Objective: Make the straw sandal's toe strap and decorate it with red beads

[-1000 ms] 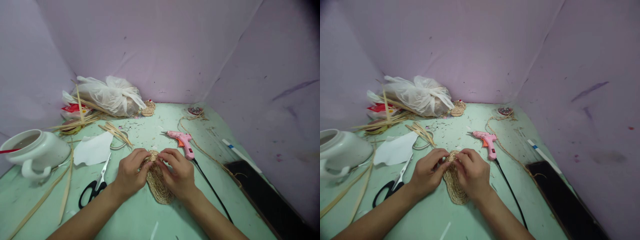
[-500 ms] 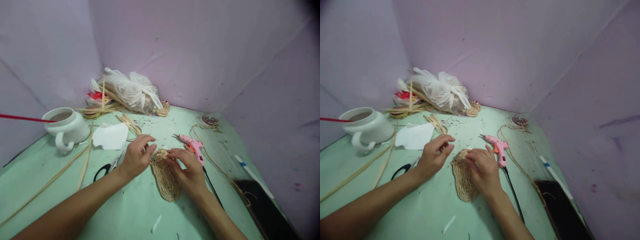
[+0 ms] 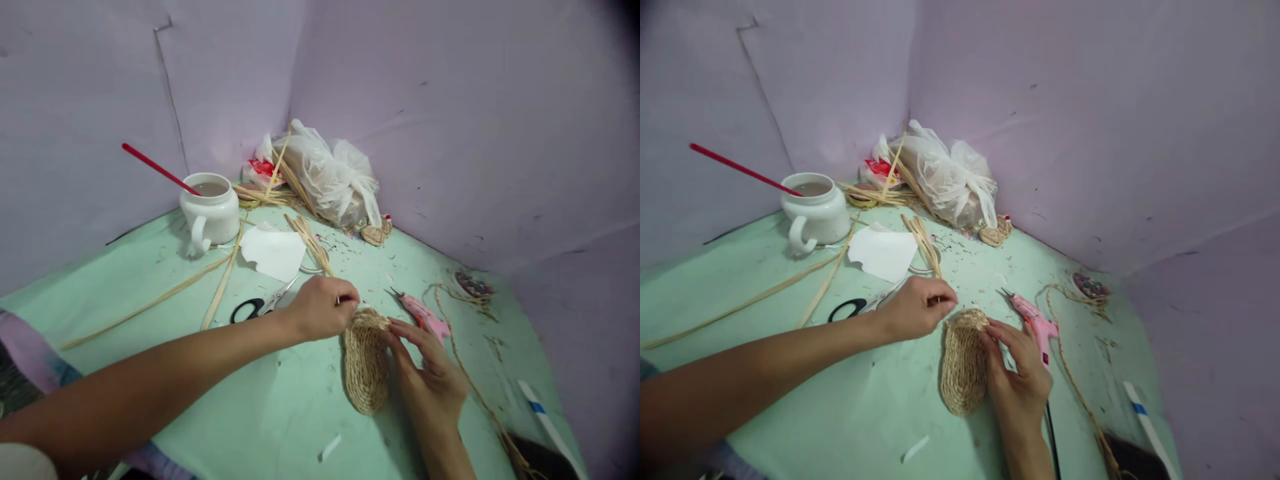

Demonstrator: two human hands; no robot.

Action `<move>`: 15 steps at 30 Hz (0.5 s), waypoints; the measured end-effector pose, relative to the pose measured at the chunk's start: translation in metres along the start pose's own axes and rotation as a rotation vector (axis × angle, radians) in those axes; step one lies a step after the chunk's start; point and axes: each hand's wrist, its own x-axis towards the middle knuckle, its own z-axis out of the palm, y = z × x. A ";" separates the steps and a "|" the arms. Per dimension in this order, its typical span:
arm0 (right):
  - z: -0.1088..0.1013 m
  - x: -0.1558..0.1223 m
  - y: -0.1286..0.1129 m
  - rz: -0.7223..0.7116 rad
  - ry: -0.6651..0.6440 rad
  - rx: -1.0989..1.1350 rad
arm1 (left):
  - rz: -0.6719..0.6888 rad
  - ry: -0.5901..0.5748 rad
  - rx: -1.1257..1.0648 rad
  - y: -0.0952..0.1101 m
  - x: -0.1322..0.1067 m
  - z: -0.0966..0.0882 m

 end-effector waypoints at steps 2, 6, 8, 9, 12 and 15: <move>0.000 0.000 -0.001 -0.001 -0.004 0.007 | -0.045 -0.096 0.051 -0.001 0.000 0.000; 0.001 -0.001 -0.002 0.001 -0.002 0.018 | -0.161 -0.214 0.101 -0.003 0.002 0.000; 0.002 -0.002 -0.001 0.004 -0.004 0.020 | -0.212 -0.269 0.083 -0.003 0.002 0.001; 0.002 -0.002 0.000 0.000 -0.003 0.020 | -0.245 -0.300 0.065 -0.003 0.002 0.002; 0.002 -0.002 -0.001 0.007 -0.010 0.018 | -0.371 -0.404 -0.006 -0.006 0.000 0.005; -0.004 -0.003 -0.010 0.109 -0.036 -0.033 | -0.481 -0.458 -0.080 -0.011 0.000 0.009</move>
